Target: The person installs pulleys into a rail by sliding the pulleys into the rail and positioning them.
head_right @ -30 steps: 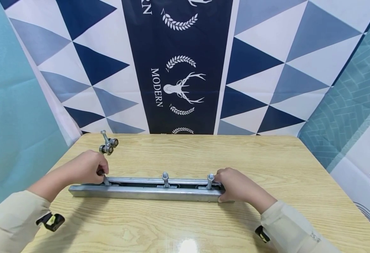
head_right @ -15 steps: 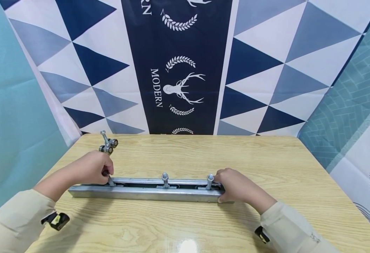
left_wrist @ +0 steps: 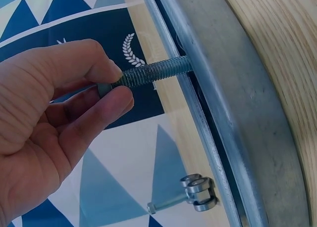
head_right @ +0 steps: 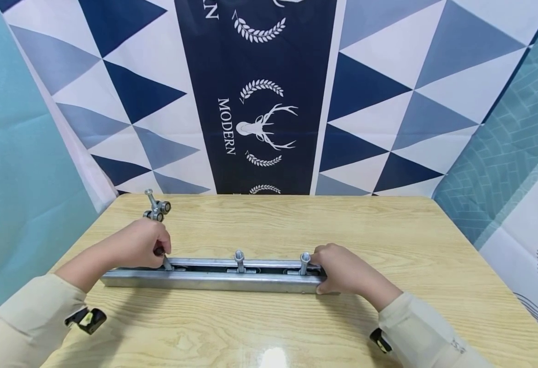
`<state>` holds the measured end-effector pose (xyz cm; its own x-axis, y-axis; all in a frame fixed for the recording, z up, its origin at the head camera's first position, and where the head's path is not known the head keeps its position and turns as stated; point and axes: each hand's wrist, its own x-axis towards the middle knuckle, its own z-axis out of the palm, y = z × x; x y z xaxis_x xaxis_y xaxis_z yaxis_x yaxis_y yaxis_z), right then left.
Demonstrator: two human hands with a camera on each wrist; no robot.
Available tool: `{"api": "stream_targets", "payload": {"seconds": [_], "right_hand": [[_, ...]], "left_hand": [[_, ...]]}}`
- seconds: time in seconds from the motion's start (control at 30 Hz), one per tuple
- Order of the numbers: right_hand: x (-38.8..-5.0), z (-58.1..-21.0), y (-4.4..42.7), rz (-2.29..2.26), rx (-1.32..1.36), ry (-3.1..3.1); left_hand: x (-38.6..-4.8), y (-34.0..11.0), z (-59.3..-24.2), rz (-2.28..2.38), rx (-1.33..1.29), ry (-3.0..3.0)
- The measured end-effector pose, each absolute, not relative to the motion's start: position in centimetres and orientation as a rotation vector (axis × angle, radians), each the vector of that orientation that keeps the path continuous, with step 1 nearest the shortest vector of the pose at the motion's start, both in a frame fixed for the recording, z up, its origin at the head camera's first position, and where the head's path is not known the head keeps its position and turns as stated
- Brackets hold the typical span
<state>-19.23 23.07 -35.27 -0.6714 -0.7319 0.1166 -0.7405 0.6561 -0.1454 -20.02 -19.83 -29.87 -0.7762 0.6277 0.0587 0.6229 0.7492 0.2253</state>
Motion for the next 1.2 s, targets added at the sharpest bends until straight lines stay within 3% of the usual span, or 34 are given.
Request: {"api": "stream_targets", "payload": {"seconds": [1.2], "right_hand": [[-19.2, -35.2, 23.0, 0.281, 1.231, -2.842]], "left_hand": [[-19.9, -18.1, -29.9, 0.359, 1.042, 2.925]]}}
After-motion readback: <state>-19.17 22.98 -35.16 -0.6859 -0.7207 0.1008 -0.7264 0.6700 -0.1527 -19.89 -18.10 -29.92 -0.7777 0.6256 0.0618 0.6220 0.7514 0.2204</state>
